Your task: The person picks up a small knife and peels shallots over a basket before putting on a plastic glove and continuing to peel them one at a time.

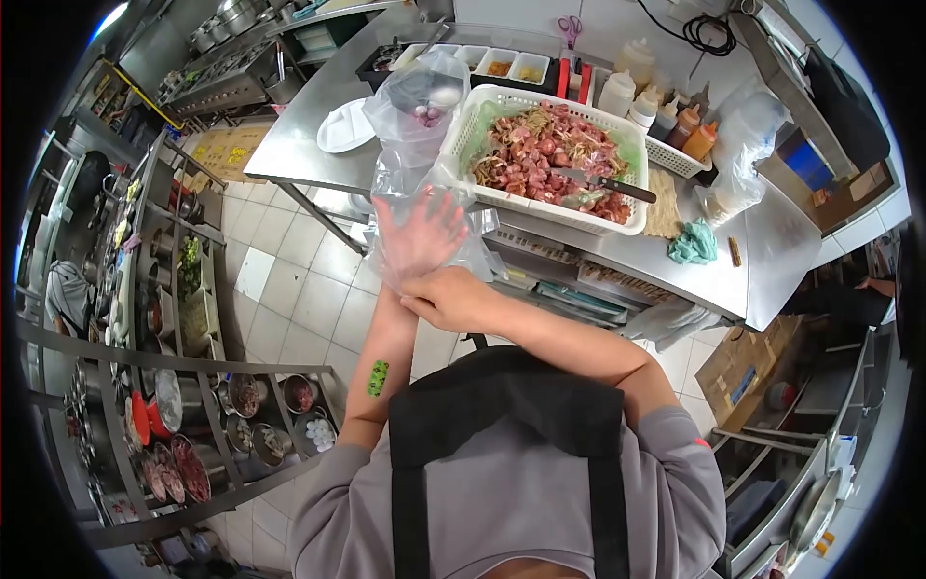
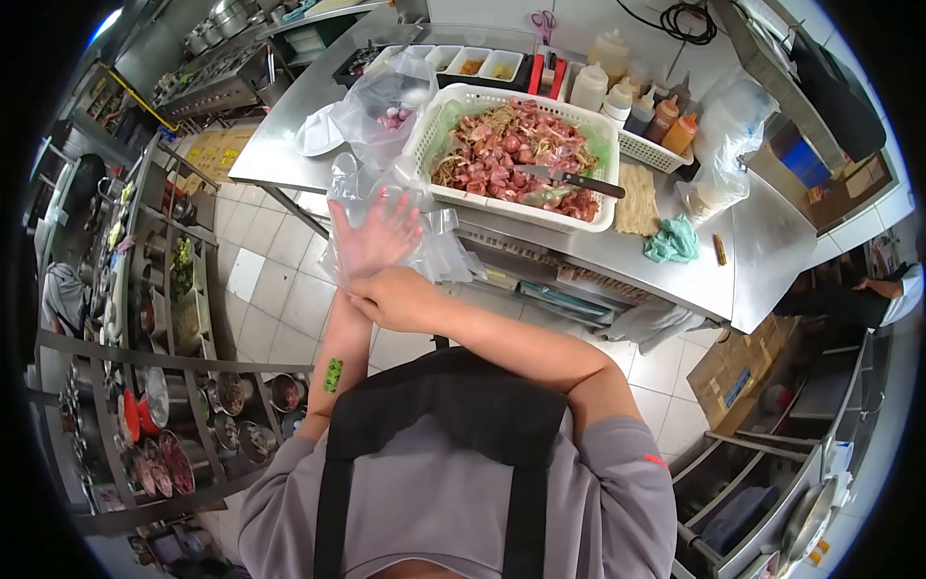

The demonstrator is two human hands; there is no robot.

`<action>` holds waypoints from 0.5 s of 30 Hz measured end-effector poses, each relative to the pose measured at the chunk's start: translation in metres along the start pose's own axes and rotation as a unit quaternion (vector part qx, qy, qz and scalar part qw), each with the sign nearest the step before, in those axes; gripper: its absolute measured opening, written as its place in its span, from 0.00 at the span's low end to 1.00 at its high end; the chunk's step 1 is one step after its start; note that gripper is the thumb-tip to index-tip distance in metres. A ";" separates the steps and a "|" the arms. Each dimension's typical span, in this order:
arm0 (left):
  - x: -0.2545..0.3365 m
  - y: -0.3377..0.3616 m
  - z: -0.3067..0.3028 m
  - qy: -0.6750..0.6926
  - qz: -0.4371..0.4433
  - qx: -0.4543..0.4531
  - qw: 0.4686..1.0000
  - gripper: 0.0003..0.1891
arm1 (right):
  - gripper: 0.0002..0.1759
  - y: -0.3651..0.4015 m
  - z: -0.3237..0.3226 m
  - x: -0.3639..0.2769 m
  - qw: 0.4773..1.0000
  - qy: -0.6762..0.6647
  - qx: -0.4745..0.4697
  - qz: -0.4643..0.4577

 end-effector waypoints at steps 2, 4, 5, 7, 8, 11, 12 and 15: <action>0.001 -0.009 -0.004 -0.003 -0.003 -0.015 1.000 0.40 | 0.09 0.001 -0.004 0.000 1.000 0.005 0.001 -0.002; 0.003 -0.013 -0.005 -0.037 0.014 -0.012 0.999 0.42 | 0.09 0.003 -0.008 -0.001 1.000 0.016 0.017 0.001; 0.002 -0.011 -0.006 -0.037 0.013 -0.012 0.999 0.42 | 0.09 0.004 -0.007 -0.001 1.000 0.017 0.018 0.003; -0.001 -0.003 -0.004 -0.148 0.046 0.110 0.982 0.46 | 0.09 0.008 -0.005 0.001 0.999 0.013 0.031 -0.007; -0.006 0.003 -0.006 -0.147 0.045 0.111 0.982 0.46 | 0.09 0.011 -0.002 0.001 0.999 0.013 0.031 -0.005; -0.023 0.020 -0.041 -0.315 -0.011 0.191 0.929 0.50 | 0.10 0.019 0.013 0.006 0.997 0.046 -0.060 0.023; -0.029 0.017 -0.085 -0.313 -0.074 0.163 0.933 0.52 | 0.10 0.024 0.024 0.013 0.995 0.059 -0.072 0.032; -0.047 0.027 -0.110 -0.322 -0.145 0.180 0.918 0.54 | 0.10 0.029 0.048 0.022 0.988 0.090 -0.110 0.062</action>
Point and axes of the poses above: each hand's wrist, its own y-axis away from the middle knuckle, its own z-axis out of the palm, x = y × z, the point moved 1 cm from there along -y, towards the middle knuckle, and after that the axes turned 7 degrees about x, right-handed, at the moved point
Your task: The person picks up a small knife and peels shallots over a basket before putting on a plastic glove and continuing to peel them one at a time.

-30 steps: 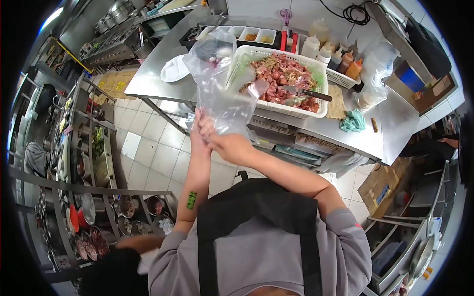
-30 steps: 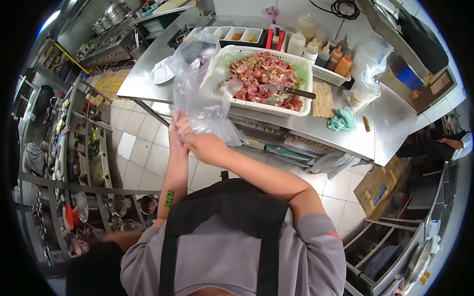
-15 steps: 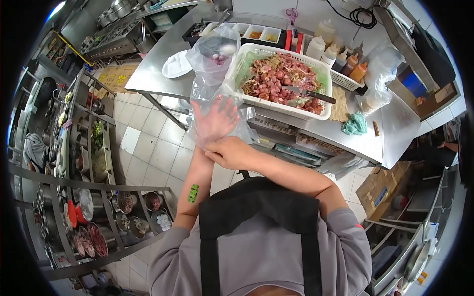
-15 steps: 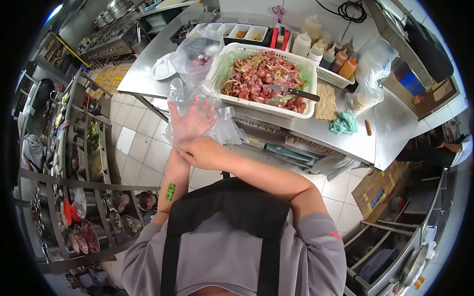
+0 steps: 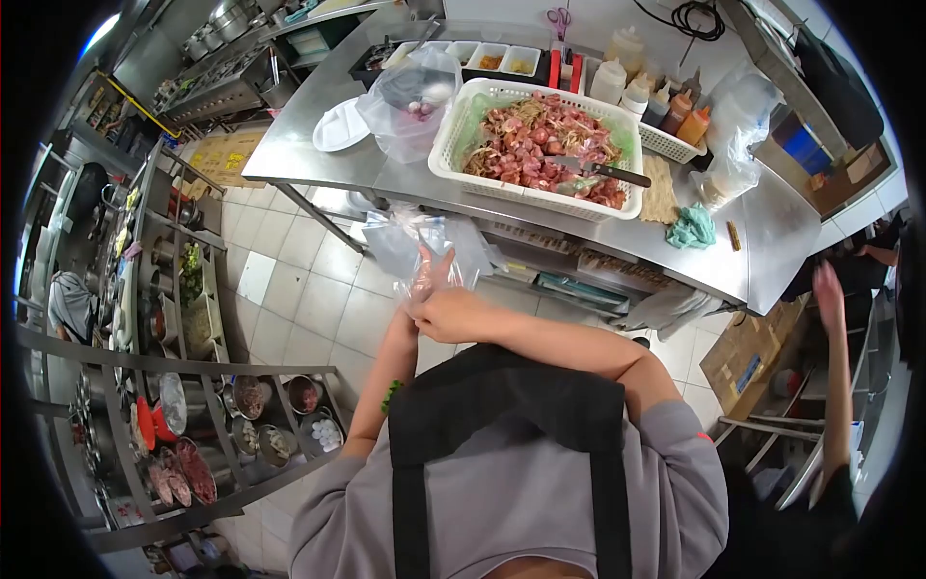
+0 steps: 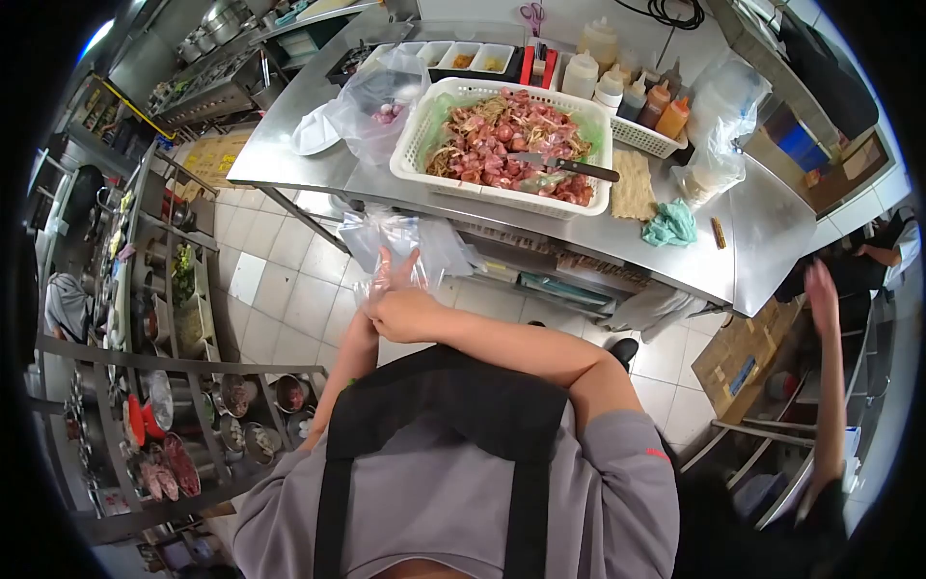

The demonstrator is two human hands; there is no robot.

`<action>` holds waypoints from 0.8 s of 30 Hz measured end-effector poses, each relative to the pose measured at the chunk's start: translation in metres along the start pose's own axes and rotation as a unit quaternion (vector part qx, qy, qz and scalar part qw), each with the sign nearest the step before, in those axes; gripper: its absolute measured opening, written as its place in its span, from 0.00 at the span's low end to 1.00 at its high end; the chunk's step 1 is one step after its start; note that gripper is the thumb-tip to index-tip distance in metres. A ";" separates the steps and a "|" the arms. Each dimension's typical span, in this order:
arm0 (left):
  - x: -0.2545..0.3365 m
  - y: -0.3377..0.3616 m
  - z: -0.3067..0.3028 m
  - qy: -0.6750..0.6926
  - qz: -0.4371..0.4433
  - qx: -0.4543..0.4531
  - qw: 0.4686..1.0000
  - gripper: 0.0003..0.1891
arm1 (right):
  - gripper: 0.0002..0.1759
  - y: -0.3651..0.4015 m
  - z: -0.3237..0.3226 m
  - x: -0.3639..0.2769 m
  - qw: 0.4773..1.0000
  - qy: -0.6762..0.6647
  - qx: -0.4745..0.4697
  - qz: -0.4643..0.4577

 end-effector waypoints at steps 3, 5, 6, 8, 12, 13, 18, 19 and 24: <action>-0.009 0.003 -0.006 -0.050 0.000 0.035 0.998 0.55 | 0.11 0.001 0.015 0.001 0.999 0.021 -0.026 0.022; -0.012 0.002 -0.013 -0.086 0.021 0.028 0.996 0.56 | 0.11 0.000 0.024 0.003 0.999 0.023 -0.026 0.023; -0.009 0.005 -0.012 -0.103 0.029 0.042 0.993 0.56 | 0.11 0.000 0.032 0.007 0.999 0.025 -0.018 0.027; -0.021 -0.011 -0.040 -0.119 0.036 0.059 0.990 0.55 | 0.11 0.001 0.037 0.005 0.999 0.024 -0.012 0.029; -0.019 -0.016 -0.059 -0.098 0.182 0.102 0.973 0.56 | 0.11 0.002 0.030 -0.011 0.999 0.006 -0.005 0.046; -0.007 0.004 -0.032 0.052 0.151 0.135 0.978 0.56 | 0.10 0.002 0.031 -0.014 0.998 -0.006 0.004 0.060; -0.004 0.003 -0.026 0.368 0.033 0.066 0.927 0.50 | 0.13 -0.006 0.038 -0.008 0.988 -0.084 0.125 0.013; -0.005 0.001 -0.027 0.393 -0.008 0.026 0.919 0.48 | 0.14 -0.006 0.039 -0.008 0.985 -0.110 0.132 -0.010; 0.006 0.011 -0.006 0.394 0.143 -0.078 0.905 0.27 | 0.13 0.000 0.039 -0.004 0.989 -0.123 0.082 -0.006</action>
Point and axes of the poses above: each hand's wrist, its own y-axis away from the middle knuckle, its own z-axis out of the palm, x = y × z, the point moved 1 cm from there along -y, towards the middle knuckle, and after that the axes turned 7 degrees about x, right-handed, at the moved point
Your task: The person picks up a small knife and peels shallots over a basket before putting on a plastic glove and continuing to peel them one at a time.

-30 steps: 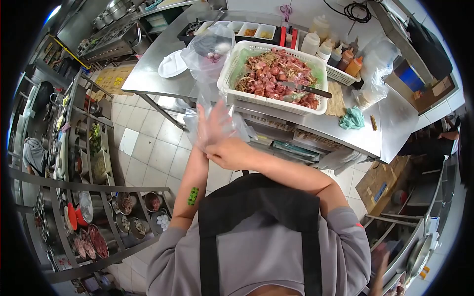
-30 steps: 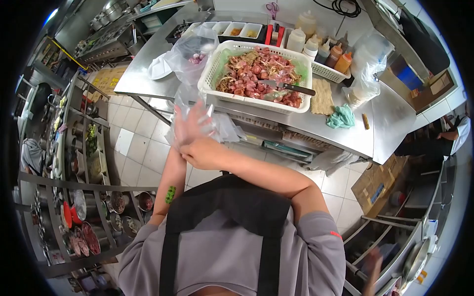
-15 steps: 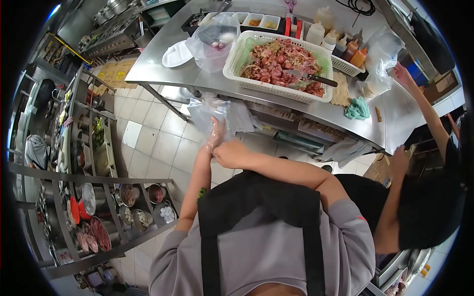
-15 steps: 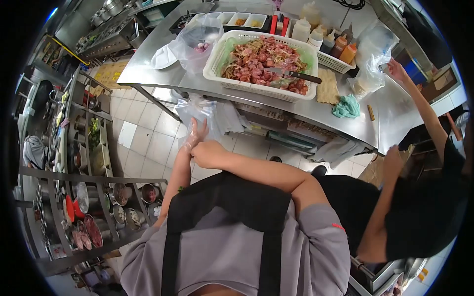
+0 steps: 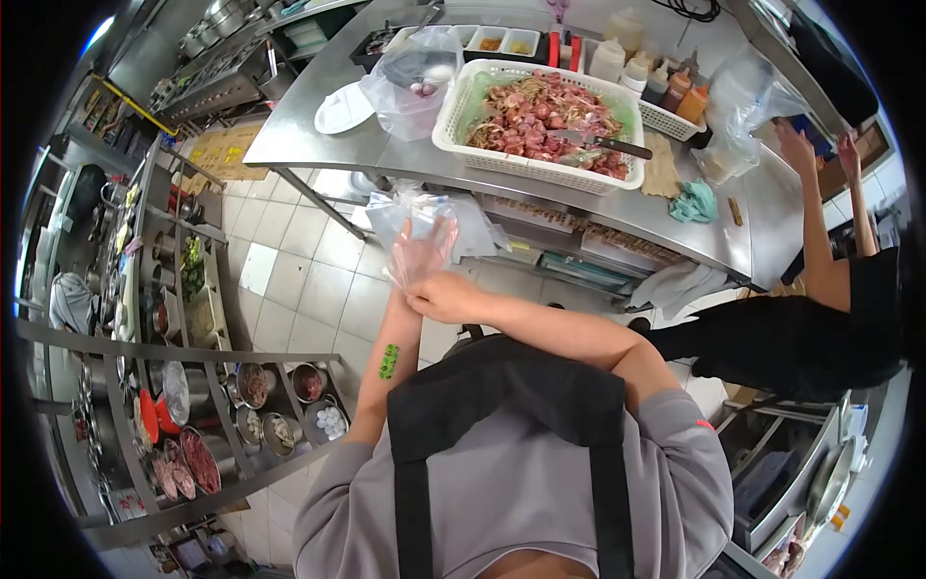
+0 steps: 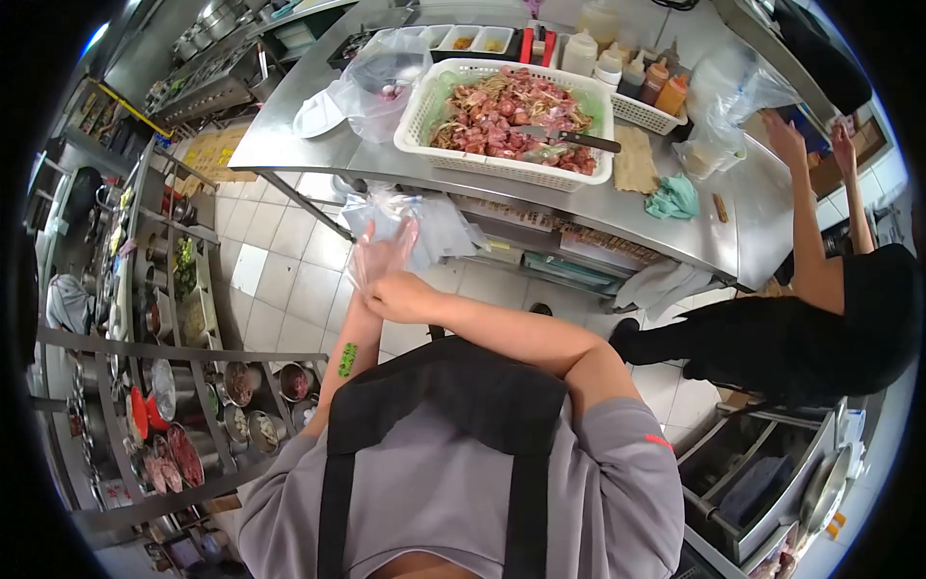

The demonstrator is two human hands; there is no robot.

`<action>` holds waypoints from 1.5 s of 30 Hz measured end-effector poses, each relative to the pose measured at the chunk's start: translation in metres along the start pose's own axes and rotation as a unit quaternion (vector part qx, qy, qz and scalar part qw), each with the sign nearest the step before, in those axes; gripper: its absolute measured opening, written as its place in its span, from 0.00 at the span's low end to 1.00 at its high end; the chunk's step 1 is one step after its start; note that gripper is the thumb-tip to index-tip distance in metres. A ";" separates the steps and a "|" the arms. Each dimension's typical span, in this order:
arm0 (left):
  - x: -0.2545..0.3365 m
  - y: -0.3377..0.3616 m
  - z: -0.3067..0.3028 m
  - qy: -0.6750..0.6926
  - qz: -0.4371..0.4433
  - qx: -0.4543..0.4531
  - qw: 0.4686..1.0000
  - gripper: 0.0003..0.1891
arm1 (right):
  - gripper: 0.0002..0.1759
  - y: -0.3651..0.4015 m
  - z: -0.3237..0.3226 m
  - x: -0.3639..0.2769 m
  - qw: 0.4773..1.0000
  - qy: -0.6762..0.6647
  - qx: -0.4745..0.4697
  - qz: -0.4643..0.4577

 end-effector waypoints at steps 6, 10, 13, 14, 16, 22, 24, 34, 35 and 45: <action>0.045 -0.040 -0.031 0.451 -0.148 -0.066 0.877 0.26 | 0.12 0.006 -0.022 -0.003 1.000 -0.013 0.007 -0.013; 0.063 -0.048 -0.036 0.441 -0.280 -0.172 0.835 0.40 | 0.12 0.011 -0.023 -0.004 1.000 0.004 -0.002 -0.008; 0.043 -0.005 0.058 0.246 -0.095 -0.112 0.958 0.39 | 0.12 0.014 -0.031 -0.004 1.000 0.022 -0.010 0.010; 0.040 -0.001 0.075 0.140 0.010 -0.107 0.984 0.40 | 0.12 0.016 -0.032 -0.002 1.000 0.012 0.000 -0.002; 0.043 -0.003 0.087 0.066 0.132 -0.147 0.978 0.37 | 0.13 0.014 -0.040 -0.002 1.000 0.004 0.015 -0.012; -0.006 -0.012 0.138 -0.194 0.363 -0.181 0.893 0.31 | 0.16 0.006 -0.075 -0.033 0.990 -0.110 0.066 -0.056; -0.010 -0.008 0.160 -0.275 0.396 -0.176 0.858 0.30 | 0.14 0.010 -0.074 -0.025 0.994 -0.062 0.032 -0.081; 0.000 -0.028 0.203 -0.269 0.422 -0.095 0.860 0.30 | 0.12 0.034 -0.116 -0.031 0.987 0.149 0.057 -0.025; 0.001 -0.027 0.206 -0.271 0.422 -0.094 0.860 0.30 | 0.12 0.038 -0.126 -0.029 0.987 0.148 0.057 -0.025; -0.004 -0.025 0.248 -0.515 0.667 0.050 0.535 0.36 | 0.23 -0.001 -0.127 -0.056 0.949 0.194 0.227 0.104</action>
Point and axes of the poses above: each hand's wrist, its own y-axis away from the middle knuckle, its own z-axis out of the palm, x = y × z, the point moved 1 cm from there along -y, towards the middle knuckle, and after that the axes turned 7 degrees about x, right-handed, at the moved point
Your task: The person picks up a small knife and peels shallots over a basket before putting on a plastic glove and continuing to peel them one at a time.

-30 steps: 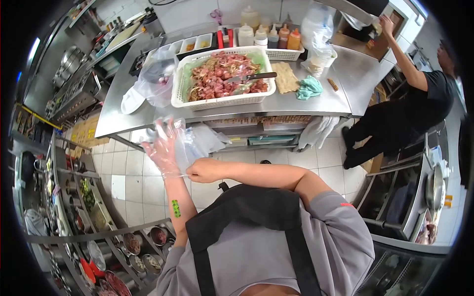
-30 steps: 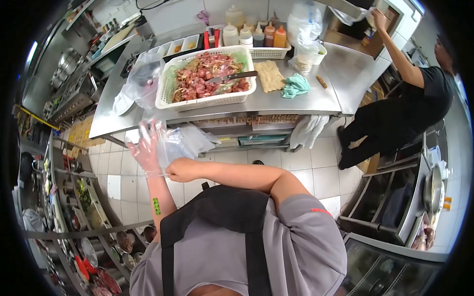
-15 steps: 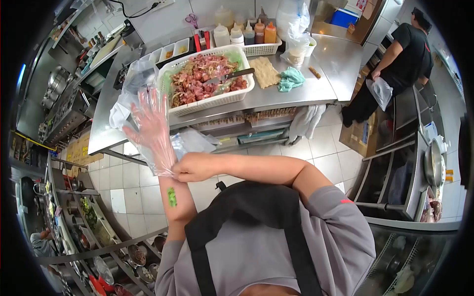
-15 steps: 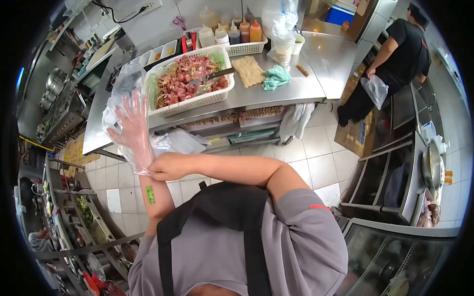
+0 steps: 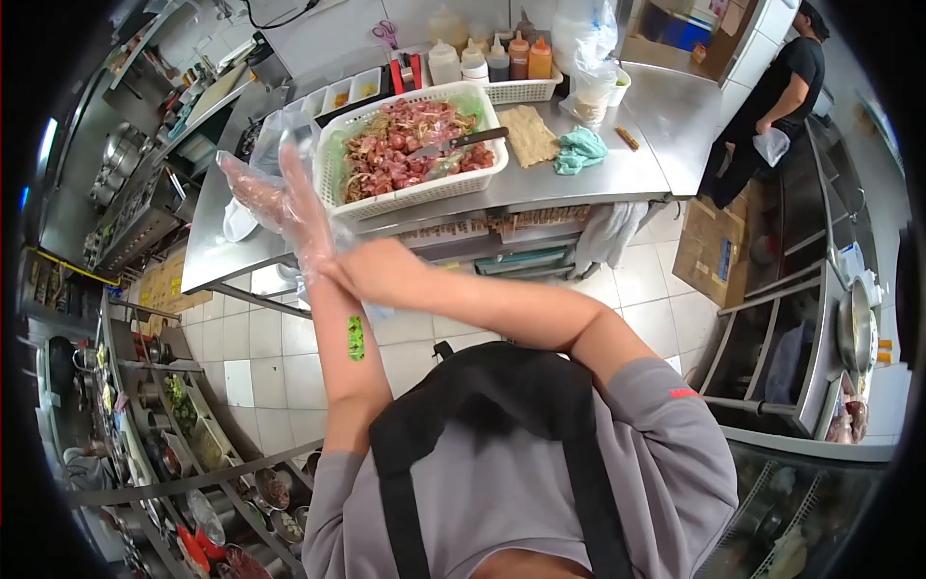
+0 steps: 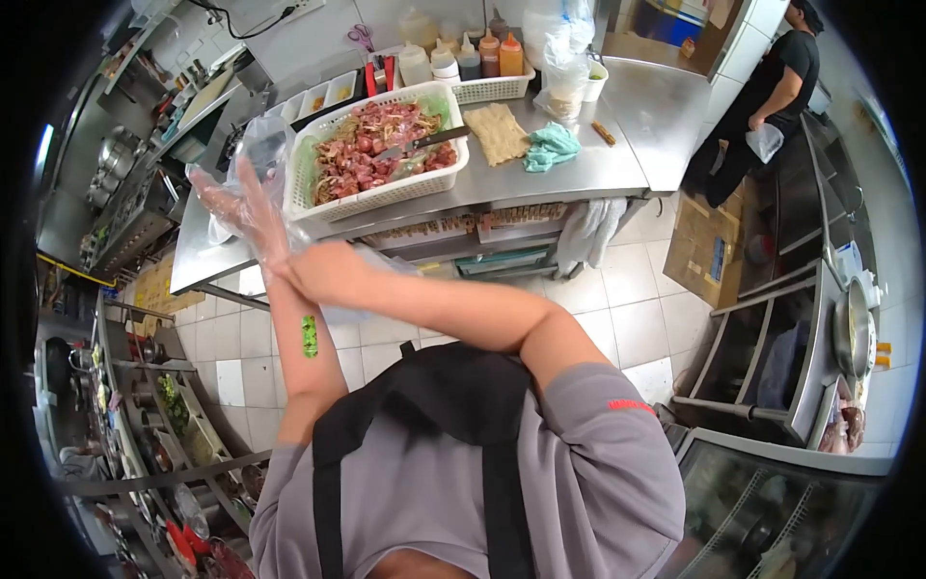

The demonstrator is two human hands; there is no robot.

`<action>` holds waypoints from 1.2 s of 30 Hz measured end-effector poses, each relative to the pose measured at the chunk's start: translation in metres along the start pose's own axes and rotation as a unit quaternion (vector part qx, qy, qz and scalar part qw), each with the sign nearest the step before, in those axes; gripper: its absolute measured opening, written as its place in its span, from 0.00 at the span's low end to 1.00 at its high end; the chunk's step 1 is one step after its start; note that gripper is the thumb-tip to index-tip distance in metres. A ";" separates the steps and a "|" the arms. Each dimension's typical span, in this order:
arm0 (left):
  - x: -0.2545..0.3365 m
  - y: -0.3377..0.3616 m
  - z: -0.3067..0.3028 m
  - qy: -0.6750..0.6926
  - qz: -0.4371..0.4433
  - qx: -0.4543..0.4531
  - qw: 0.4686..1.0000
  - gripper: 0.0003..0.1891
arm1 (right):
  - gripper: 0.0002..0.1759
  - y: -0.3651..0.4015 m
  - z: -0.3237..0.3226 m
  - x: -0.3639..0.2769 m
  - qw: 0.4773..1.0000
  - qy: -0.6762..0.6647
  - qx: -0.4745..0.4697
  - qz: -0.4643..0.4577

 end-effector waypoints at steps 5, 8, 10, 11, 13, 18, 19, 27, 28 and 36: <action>-0.009 -0.013 -0.021 0.111 -0.072 0.072 0.989 0.36 | 0.21 0.019 0.018 -0.011 0.983 -0.122 -0.107 -0.088; -0.009 -0.020 -0.026 0.202 -0.158 0.116 0.960 0.36 | 0.22 0.013 0.008 -0.001 0.967 -0.166 -0.150 -0.123; -0.015 -0.024 -0.021 0.202 -0.170 0.078 0.961 0.37 | 0.19 0.005 -0.012 0.020 0.973 -0.085 -0.178 -0.119; -0.023 -0.023 -0.015 0.168 -0.155 0.045 0.973 0.37 | 0.15 0.000 -0.027 0.037 0.982 -0.057 -0.124 -0.128; -0.054 -0.006 -0.001 0.030 -0.089 -0.042 0.995 0.35 | 0.08 -0.011 -0.054 0.080 0.992 0.033 -0.006 -0.123; -0.092 0.048 0.080 0.005 -0.042 -0.343 0.938 0.12 | 0.11 -0.046 -0.067 0.198 0.958 0.273 0.075 -0.053; -0.070 0.043 0.095 0.000 0.058 -0.378 0.924 0.11 | 0.15 -0.054 -0.071 0.208 0.943 0.312 0.090 -0.076; -0.115 0.052 0.142 -0.078 0.197 -0.509 0.834 0.16 | 0.19 -0.051 -0.121 0.226 0.979 0.171 -0.096 0.056; -0.112 0.052 0.140 -0.046 0.252 -0.458 0.851 0.16 | 0.17 -0.048 -0.133 0.231 0.990 0.120 -0.060 0.042; -0.082 0.040 0.137 -0.049 -0.138 -0.472 0.869 0.12 | 0.13 -0.074 -0.127 0.231 0.984 -0.053 -0.021 0.166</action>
Point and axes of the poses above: each hand's wrist, its own y-axis away from the middle knuckle, its own z-axis out of the palm, x = y × z, the point moved 1 cm from there along -y, towards the middle knuckle, and after that the axes turned 7 degrees about x, right-handed, at the moved point
